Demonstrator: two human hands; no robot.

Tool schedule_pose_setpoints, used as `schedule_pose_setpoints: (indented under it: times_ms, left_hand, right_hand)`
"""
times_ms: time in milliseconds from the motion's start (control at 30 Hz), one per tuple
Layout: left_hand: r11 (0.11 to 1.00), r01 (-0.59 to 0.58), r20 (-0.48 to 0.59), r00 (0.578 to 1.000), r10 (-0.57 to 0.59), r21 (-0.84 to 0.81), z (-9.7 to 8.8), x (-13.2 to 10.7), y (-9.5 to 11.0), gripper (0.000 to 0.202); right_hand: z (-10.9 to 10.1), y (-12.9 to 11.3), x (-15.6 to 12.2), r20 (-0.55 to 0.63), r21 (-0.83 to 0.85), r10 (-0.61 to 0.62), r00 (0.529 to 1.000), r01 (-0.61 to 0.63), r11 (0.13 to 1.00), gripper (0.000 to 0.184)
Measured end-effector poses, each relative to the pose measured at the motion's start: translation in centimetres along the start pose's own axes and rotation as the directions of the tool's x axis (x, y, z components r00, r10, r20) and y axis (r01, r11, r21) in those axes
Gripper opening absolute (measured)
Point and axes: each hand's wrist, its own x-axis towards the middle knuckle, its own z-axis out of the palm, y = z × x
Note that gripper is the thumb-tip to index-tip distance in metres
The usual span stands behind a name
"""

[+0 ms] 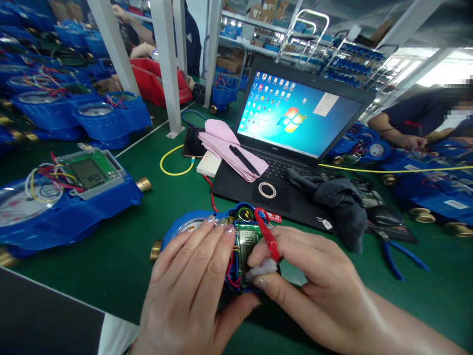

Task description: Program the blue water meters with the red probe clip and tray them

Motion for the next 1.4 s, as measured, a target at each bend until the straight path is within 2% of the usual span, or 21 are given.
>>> schedule_pose_setpoints:
  times_ms: [267, 500, 800, 933, 1100, 1233, 1400]
  left_hand:
    - [1.0, -0.001, -0.002, 1.0, 0.001, 0.002, -0.1, -0.3, 0.0, 0.049]
    - [1.0, 0.002, 0.009, 1.0, -0.002, 0.008, 0.0, -0.2, 0.0, 0.048]
    - [1.0, -0.013, -0.011, 1.0, 0.013, 0.02, 0.0, 0.0, -0.1, 0.046]
    - [0.999, -0.017, 0.016, 1.0, 0.016, 0.037, 0.0, 0.0, -0.2, 0.044]
    - [0.998, -0.051, -0.028, 0.998, 0.052, 0.034, 0.1, -0.2, -0.4, 0.048]
    - [0.998, -0.057, 0.001, 0.998, 0.057, 0.032, 0.1, -0.1, -0.4, 0.048]
    - [0.999, -0.043, -0.021, 0.999, 0.044, 0.03, -0.1, 0.0, -0.2, 0.047]
  right_hand:
    - [-0.1, 0.0, 0.0, 0.008, 0.019, 0.002, 1.0, -0.002, 1.0, 0.008]
    - [0.2, 0.0, -0.2, -0.035, -0.068, -0.071, 0.997, 0.068, 0.995, 0.007]
    - [0.6, 0.3, -0.5, -0.065, -0.055, -0.077, 0.995, 0.074, 0.996, 0.005]
    - [0.8, 0.3, -0.5, -0.069, -0.05, -0.085, 0.994, 0.082, 0.995, 0.005]
    - [1.0, 0.5, -0.7, -0.073, -0.053, -0.104, 0.992, 0.1, 0.994, 0.006]
    - [1.2, 0.6, -0.9, -0.08, -0.073, -0.129, 0.988, 0.123, 0.99, 0.005]
    - [1.2, 0.4, -0.7, -0.099, -0.085, -0.119, 0.988, 0.11, 0.99, 0.006]
